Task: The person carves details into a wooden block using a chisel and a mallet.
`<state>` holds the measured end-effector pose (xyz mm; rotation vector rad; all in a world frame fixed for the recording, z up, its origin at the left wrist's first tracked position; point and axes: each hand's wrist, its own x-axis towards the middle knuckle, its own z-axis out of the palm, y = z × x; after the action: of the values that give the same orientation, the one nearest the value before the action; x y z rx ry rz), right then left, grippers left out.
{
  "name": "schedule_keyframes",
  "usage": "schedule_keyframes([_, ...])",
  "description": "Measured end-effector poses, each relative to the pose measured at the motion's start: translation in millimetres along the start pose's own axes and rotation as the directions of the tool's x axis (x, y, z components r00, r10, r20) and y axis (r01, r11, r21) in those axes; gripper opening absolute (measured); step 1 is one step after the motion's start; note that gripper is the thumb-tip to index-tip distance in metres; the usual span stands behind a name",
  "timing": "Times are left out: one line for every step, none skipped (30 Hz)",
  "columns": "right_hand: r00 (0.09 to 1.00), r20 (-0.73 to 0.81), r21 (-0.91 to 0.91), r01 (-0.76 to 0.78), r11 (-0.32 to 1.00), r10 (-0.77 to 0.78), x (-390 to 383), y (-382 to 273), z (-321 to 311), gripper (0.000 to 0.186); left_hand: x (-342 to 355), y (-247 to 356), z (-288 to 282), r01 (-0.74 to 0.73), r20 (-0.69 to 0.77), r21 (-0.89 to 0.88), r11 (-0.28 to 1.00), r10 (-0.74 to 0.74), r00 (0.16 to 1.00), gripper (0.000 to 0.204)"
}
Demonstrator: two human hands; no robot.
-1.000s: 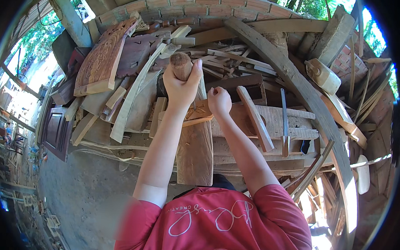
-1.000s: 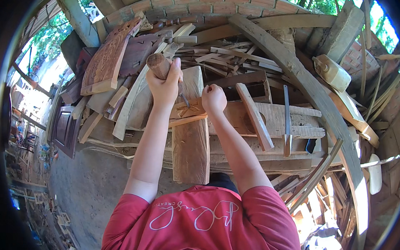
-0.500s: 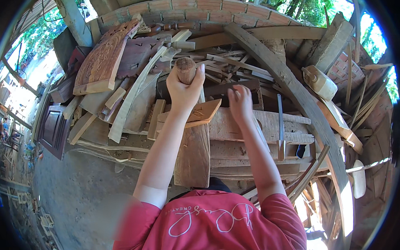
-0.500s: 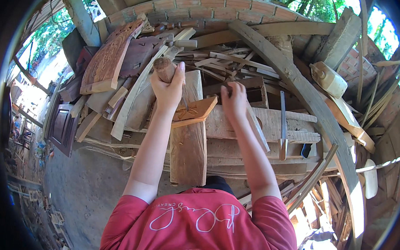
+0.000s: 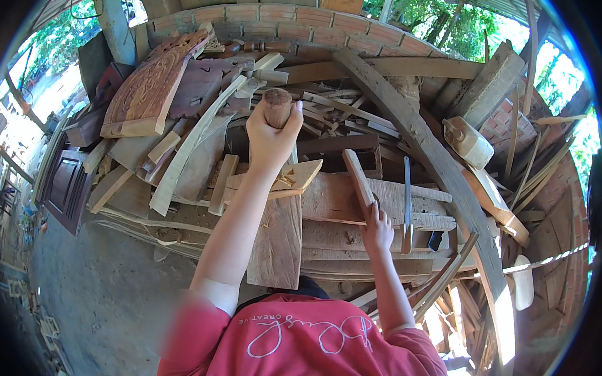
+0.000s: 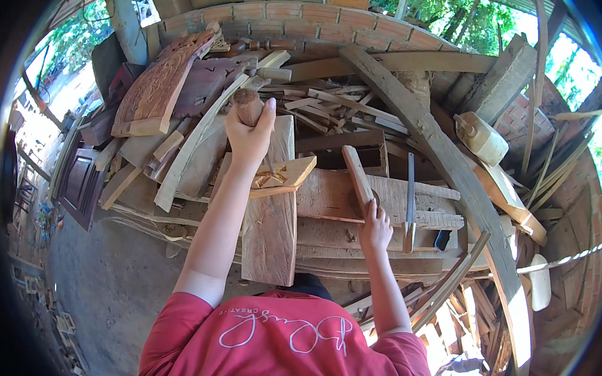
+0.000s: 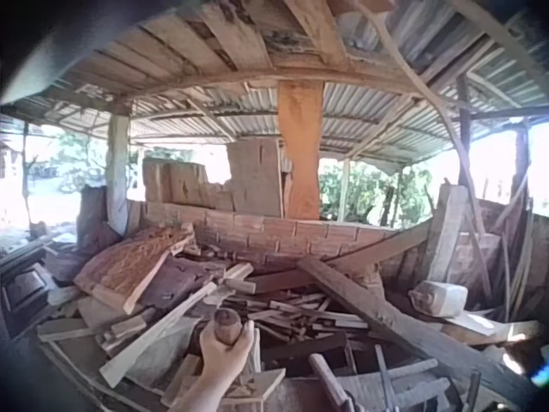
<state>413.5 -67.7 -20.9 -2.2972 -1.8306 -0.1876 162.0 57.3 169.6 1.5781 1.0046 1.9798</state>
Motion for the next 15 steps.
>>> schedule_keyframes([0.993,0.099,0.007,-0.059,0.998,0.058,2,3,-5,0.074,-1,2,-2,0.082,0.017,0.008,0.997,-0.082,0.996,0.016])
schedule_keyframes([0.973,0.198,0.008,-0.118,0.993,0.114,4,5,-11,0.072,0,1,-2,0.080,0.011,0.008,0.997,-0.080,0.997,0.016])
schedule_keyframes([0.962,0.222,-0.048,-0.151,0.987,0.158,7,5,-18,0.059,0,0,-1,0.079,0.015,0.007,0.997,-0.079,0.997,0.017])
schedule_keyframes([0.964,0.218,-0.049,-0.148,0.988,0.156,12,7,-20,0.059,1,-2,-1,0.078,0.019,0.006,0.997,-0.078,0.997,0.017])
schedule_keyframes([0.964,0.228,-0.100,-0.118,0.988,0.138,18,10,-20,0.054,2,-3,-2,0.093,0.034,0.022,0.995,-0.094,0.995,0.018])
schedule_keyframes([0.963,0.241,-0.149,-0.085,0.985,0.120,23,12,-23,0.051,4,-3,-2,0.093,0.029,0.022,0.995,-0.093,0.995,0.018])
schedule_keyframes([0.973,0.214,-0.128,-0.061,0.990,0.087,24,13,-27,0.048,4,-2,-2,0.098,0.034,0.001,0.995,-0.098,0.995,0.018])
schedule_keyframes([0.974,0.212,-0.130,-0.057,0.990,0.083,29,13,-32,0.048,4,-1,-2,0.104,0.039,-0.020,0.994,-0.103,0.994,0.018])
schedule_keyframes([0.942,0.310,-0.113,-0.094,0.989,0.125,36,15,-38,0.047,3,0,0,0.104,0.039,-0.025,0.994,-0.103,0.994,0.018])
schedule_keyframes([0.900,0.407,-0.098,-0.125,0.987,0.154,43,12,-47,0.046,2,3,0,0.064,0.028,-0.003,0.998,-0.064,0.998,0.019])
schedule_keyframes([0.913,0.399,-0.116,-0.039,0.992,0.083,46,8,-60,0.046,2,4,0,0.024,0.018,0.019,1.000,-0.025,1.000,0.019])
schedule_keyframes([0.915,0.395,-0.120,-0.038,0.992,0.083,53,7,-71,0.046,1,7,2,0.023,0.014,0.015,1.000,-0.023,1.000,0.019])
schedule_keyframes([0.877,0.471,-0.101,-0.060,0.993,0.101,64,8,-80,0.047,1,7,4,0.002,0.006,0.039,0.999,-0.003,1.000,0.021])
schedule_keyframes([0.831,0.543,-0.085,-0.085,0.993,0.118,74,9,-90,0.049,2,6,6,-0.017,-0.001,0.063,0.998,0.017,1.000,0.022])
schedule_keyframes([0.848,0.528,-0.086,0.000,0.996,0.045,84,10,-103,0.050,2,1,5,-0.020,0.013,0.113,0.993,0.018,1.000,0.025])
